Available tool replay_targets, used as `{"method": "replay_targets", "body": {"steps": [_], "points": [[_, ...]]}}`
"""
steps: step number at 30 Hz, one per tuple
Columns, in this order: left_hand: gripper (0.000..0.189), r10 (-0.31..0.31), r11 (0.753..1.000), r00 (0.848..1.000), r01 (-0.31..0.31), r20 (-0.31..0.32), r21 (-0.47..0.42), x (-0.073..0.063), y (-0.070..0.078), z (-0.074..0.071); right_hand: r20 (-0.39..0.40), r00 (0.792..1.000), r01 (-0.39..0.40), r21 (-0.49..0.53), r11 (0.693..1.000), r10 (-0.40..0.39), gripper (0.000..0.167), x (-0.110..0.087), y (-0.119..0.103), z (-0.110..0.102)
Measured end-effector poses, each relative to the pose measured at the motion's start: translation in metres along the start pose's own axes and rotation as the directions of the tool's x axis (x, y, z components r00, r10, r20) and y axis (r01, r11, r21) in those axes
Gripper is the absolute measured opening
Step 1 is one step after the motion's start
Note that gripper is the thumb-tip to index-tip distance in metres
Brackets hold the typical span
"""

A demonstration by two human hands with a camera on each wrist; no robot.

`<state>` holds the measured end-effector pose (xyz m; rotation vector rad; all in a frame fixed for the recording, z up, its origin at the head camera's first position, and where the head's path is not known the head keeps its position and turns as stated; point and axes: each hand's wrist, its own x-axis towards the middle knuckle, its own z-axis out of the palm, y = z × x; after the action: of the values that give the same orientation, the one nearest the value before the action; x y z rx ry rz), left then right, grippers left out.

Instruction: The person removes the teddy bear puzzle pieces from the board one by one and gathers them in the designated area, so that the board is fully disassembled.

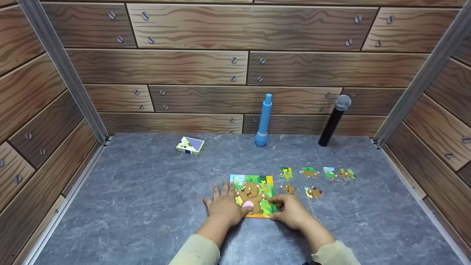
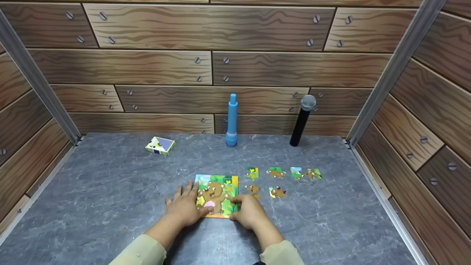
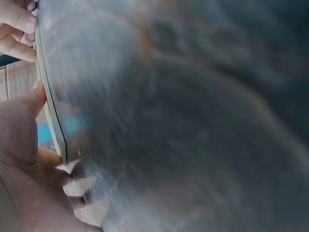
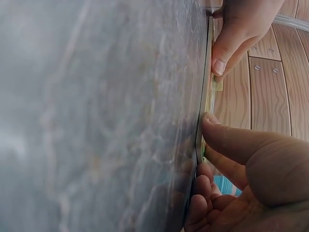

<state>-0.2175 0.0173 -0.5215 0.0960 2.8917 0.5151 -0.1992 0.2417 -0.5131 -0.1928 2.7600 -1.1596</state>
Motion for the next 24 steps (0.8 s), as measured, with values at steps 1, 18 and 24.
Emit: {"method": "replay_targets", "body": {"steps": [1,18,24], "points": [[0.108,-0.003,1.0,1.0,0.003,0.003,0.001,0.0005,0.0,-0.0001,-0.003,1.0,0.003,0.004,1.0,-0.003,0.042,-0.0001,-0.0004,0.0002],[0.108,-0.016,1.0,0.999,0.017,0.034,-0.013,-0.0008,-0.0009,-0.0017,-0.038,0.999,-0.018,0.018,1.0,0.018,0.041,0.0005,-0.0023,0.0046],[0.108,-0.014,1.0,1.0,0.015,0.024,-0.027,-0.0005,-0.0015,0.0003,-0.049,0.998,-0.038,0.029,0.999,0.039,0.041,-0.0016,-0.0046,0.004]]}}
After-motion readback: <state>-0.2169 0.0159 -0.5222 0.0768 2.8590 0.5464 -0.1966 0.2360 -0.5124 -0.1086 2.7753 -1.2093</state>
